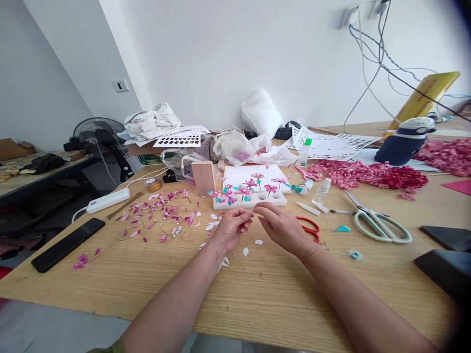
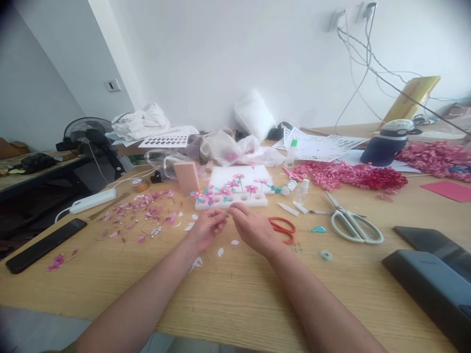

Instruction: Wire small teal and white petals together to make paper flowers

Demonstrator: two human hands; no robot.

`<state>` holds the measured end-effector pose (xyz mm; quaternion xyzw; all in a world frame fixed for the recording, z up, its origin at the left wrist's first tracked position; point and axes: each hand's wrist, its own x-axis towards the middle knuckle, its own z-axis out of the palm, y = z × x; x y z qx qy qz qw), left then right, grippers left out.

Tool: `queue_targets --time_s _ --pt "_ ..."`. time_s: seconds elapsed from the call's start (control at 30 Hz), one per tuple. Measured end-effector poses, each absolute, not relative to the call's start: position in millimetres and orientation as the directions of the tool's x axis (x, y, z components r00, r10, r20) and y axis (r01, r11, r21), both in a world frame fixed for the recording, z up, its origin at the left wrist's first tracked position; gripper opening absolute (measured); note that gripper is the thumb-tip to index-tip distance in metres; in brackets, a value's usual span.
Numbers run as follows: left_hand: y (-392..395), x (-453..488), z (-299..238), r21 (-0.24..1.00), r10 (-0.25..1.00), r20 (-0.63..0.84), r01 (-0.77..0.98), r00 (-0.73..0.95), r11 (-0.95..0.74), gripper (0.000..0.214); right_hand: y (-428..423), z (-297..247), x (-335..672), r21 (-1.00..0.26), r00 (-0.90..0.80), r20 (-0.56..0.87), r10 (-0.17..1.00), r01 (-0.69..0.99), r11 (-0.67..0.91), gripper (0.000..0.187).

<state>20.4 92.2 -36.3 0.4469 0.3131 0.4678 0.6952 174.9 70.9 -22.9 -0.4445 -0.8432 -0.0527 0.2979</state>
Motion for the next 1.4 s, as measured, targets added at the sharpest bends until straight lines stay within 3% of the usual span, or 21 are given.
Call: queue_targets --time_s 0.2,0.4,0.53,0.67,0.77,0.87,1.07,1.2,1.4 --pt "92.5 18.5 -35.8 0.901 0.897 -0.045 -0.370 0.439 0.226 0.022 75.4 -28.3 180.0 -0.140 -0.440 0.520 0.732 0.801 0.582 0.021" --pt "89.9 19.5 -32.7 0.917 0.899 -0.048 -0.337 0.435 0.212 0.023 77.6 -30.4 182.8 -0.331 -0.405 0.453 0.795 0.751 0.571 0.019" --pt "87.8 22.2 -30.4 0.946 0.918 -0.041 -0.280 0.395 0.163 0.022 78.0 -25.4 178.0 -0.388 -0.318 0.451 0.834 0.772 0.504 0.015" --pt "84.0 26.4 -27.2 0.996 0.951 0.083 -0.039 0.297 -0.074 0.015 76.9 -18.8 173.5 -0.549 -0.138 0.401 0.905 0.755 0.359 0.015" --pt "81.0 28.2 -25.3 0.932 0.925 0.281 0.156 0.257 -0.327 0.014 76.9 -16.6 172.7 -0.641 -0.080 0.330 0.941 0.713 0.285 0.016" --pt "79.5 28.8 -25.2 0.889 0.901 0.368 0.196 0.230 -0.413 0.016 77.9 -17.5 172.8 -0.660 -0.066 0.316 0.946 0.702 0.269 0.017" --pt "80.7 30.7 -28.0 0.987 0.958 0.155 -0.002 0.242 -0.159 0.017 79.3 -23.9 172.6 -0.563 -0.123 0.420 0.899 0.742 0.364 0.015" --pt "81.5 31.3 -30.0 0.991 0.962 0.097 -0.116 0.256 -0.069 0.026 77.9 -25.5 172.9 -0.471 -0.176 0.461 0.870 0.782 0.408 0.014" --pt "82.9 27.9 -34.5 0.955 0.966 0.019 -0.290 0.259 0.059 0.033 74.5 -23.6 172.7 -0.453 -0.203 0.481 0.853 0.776 0.440 0.016"
